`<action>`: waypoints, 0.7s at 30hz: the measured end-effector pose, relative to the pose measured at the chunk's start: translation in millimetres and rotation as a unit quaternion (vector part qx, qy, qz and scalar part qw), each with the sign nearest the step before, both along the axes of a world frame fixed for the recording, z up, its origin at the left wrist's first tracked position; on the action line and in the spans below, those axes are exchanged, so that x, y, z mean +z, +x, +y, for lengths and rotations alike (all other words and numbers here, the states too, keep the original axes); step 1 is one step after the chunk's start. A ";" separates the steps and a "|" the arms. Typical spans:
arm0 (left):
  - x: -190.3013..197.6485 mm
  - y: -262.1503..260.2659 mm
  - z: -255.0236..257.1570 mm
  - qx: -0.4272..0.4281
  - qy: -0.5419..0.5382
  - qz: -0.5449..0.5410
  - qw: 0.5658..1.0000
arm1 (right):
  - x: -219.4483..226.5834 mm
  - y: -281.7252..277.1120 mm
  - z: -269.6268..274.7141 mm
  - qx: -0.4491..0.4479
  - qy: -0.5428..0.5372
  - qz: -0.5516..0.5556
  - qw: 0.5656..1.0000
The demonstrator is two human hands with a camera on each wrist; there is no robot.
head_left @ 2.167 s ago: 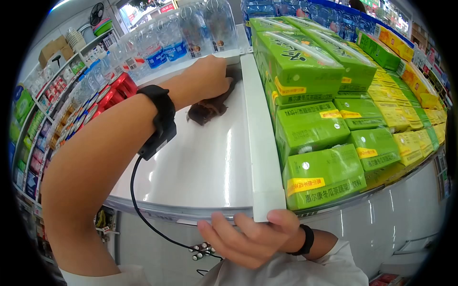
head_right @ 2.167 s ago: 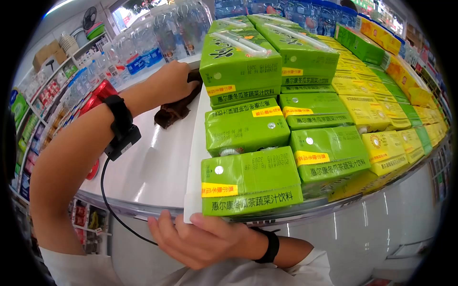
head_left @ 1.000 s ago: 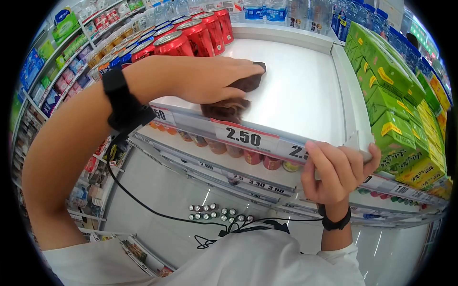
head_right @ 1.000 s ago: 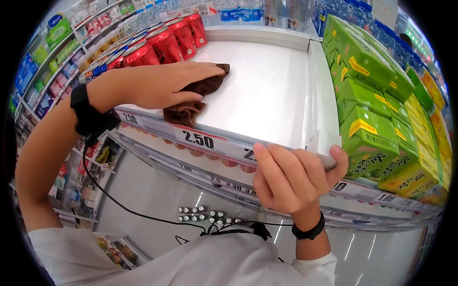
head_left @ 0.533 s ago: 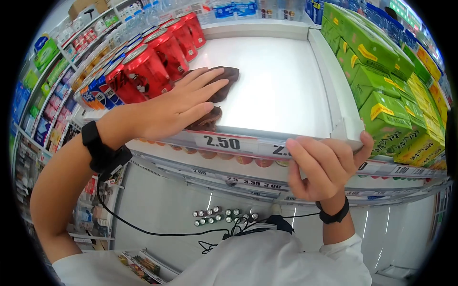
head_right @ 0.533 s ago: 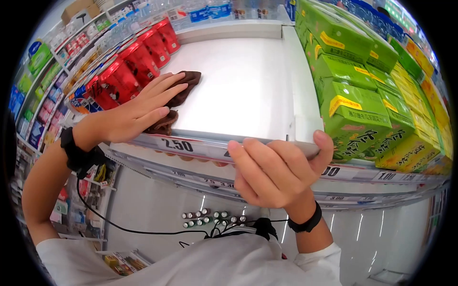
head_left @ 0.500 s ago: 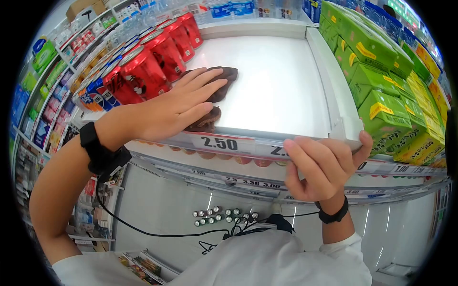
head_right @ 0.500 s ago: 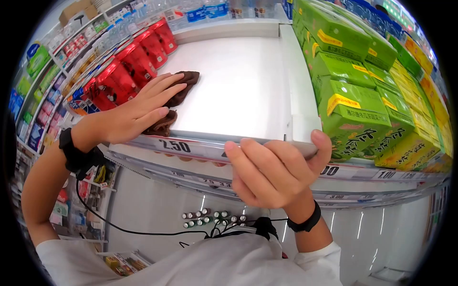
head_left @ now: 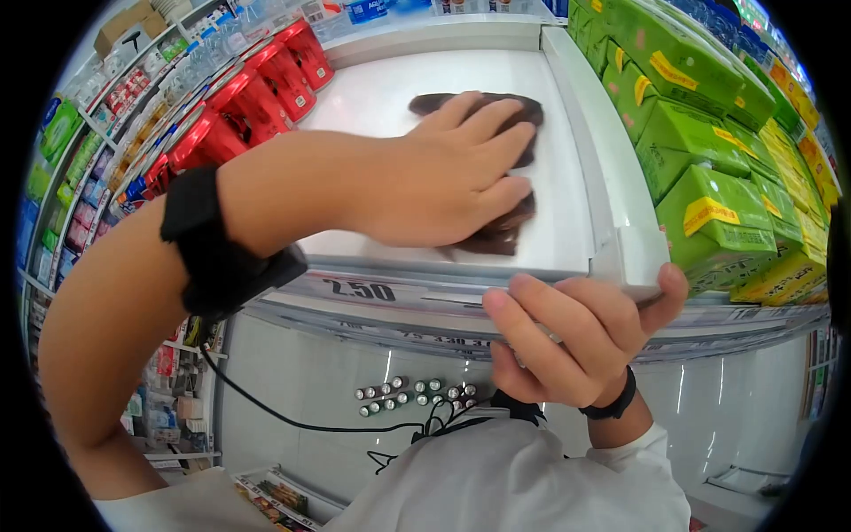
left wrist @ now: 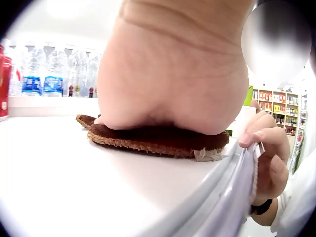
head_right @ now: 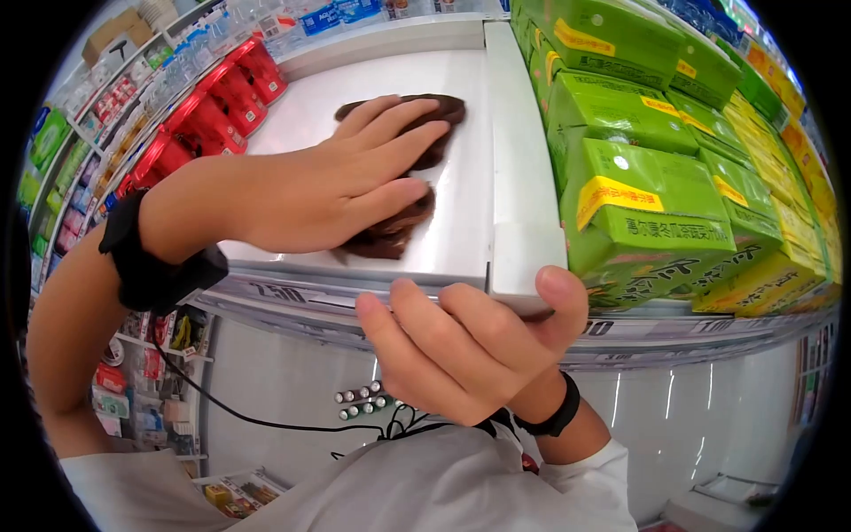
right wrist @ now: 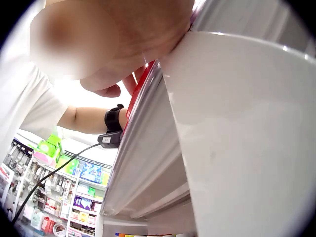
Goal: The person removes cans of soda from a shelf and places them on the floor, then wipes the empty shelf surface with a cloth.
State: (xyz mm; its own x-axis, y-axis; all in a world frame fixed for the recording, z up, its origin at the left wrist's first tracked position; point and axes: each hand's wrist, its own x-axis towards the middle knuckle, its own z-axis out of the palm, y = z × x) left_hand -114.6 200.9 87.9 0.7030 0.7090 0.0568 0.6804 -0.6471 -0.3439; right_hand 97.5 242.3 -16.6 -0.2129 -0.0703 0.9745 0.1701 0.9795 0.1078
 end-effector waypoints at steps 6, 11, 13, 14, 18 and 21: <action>18.6 13.8 9.5 0.035 -0.006 0.087 0.996 | 0.2 0.2 1.1 0.009 0.002 0.010 1.000; 60.1 36.3 3.3 0.330 -0.216 -0.115 0.912 | -0.1 0.7 2.4 0.016 0.004 0.014 1.000; 59.4 41.0 -0.7 0.334 -0.219 -0.176 0.900 | -0.6 1.9 2.8 0.020 0.005 0.009 1.000; 59.0 41.9 -1.0 0.331 -0.218 -0.173 0.902 | -0.6 2.7 3.4 0.016 0.006 0.011 1.000; 73.4 49.9 -1.5 0.278 -0.143 -0.153 0.938 | -0.9 2.7 5.4 0.025 0.011 0.012 1.000; 95.1 68.2 -1.8 0.255 -0.048 -0.296 0.919 | -1.1 1.9 5.6 0.026 0.022 0.005 0.999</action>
State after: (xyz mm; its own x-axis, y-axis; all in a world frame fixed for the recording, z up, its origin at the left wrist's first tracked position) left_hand -46.4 199.1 183.0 0.1432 0.9598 0.2413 0.9535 -0.1991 0.2262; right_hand 99.4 247.9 -17.7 -0.1972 -0.1244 0.9724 0.1208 0.9813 0.1500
